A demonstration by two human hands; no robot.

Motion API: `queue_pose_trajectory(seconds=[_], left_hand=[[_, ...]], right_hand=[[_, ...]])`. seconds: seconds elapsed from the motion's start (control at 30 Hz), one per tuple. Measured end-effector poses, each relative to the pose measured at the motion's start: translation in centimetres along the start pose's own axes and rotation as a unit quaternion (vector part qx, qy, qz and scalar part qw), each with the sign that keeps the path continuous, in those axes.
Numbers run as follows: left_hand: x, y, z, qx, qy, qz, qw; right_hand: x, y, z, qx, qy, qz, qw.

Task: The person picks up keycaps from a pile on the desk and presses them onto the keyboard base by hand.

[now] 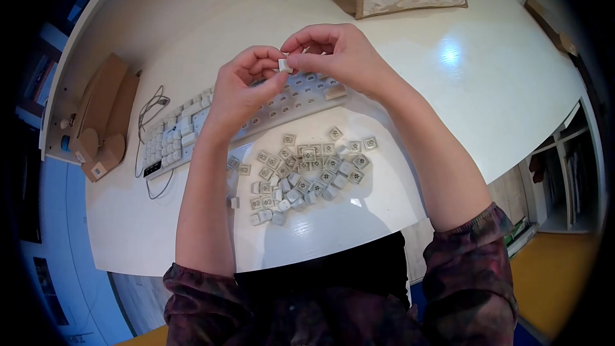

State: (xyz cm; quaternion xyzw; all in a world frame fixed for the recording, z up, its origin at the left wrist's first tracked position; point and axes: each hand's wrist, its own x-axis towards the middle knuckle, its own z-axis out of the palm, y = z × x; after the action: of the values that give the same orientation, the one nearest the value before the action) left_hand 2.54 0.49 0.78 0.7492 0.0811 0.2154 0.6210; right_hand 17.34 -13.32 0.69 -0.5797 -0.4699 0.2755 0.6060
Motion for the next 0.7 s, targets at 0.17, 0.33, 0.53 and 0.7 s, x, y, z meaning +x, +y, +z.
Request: queue_pose_trajectory(seconds=[0.17, 0.33, 0.53, 0.7], left_hand=[[0.0, -0.5, -0.4, -0.043, 0.003, -0.027, 0.999], [0.1, -0.4, -0.3, -0.048, 0.007, -0.021, 0.999], [0.2, -0.2, -0.3, -0.042, 0.01, -0.01, 0.999], [0.2, -0.1, -0.4, -0.016, 0.017, -0.008, 1.0]], right_hand=[[0.0, -0.1, 0.1, -0.062, 0.005, 0.001, 0.998], [0.0, 0.4, 0.6, -0.11, 0.06, -0.061, 0.99], [0.0, 0.6, 1.1, -0.108, 0.088, -0.087, 0.986], [0.1, 0.8, 1.1, -0.102, 0.092, -0.089, 0.987]])
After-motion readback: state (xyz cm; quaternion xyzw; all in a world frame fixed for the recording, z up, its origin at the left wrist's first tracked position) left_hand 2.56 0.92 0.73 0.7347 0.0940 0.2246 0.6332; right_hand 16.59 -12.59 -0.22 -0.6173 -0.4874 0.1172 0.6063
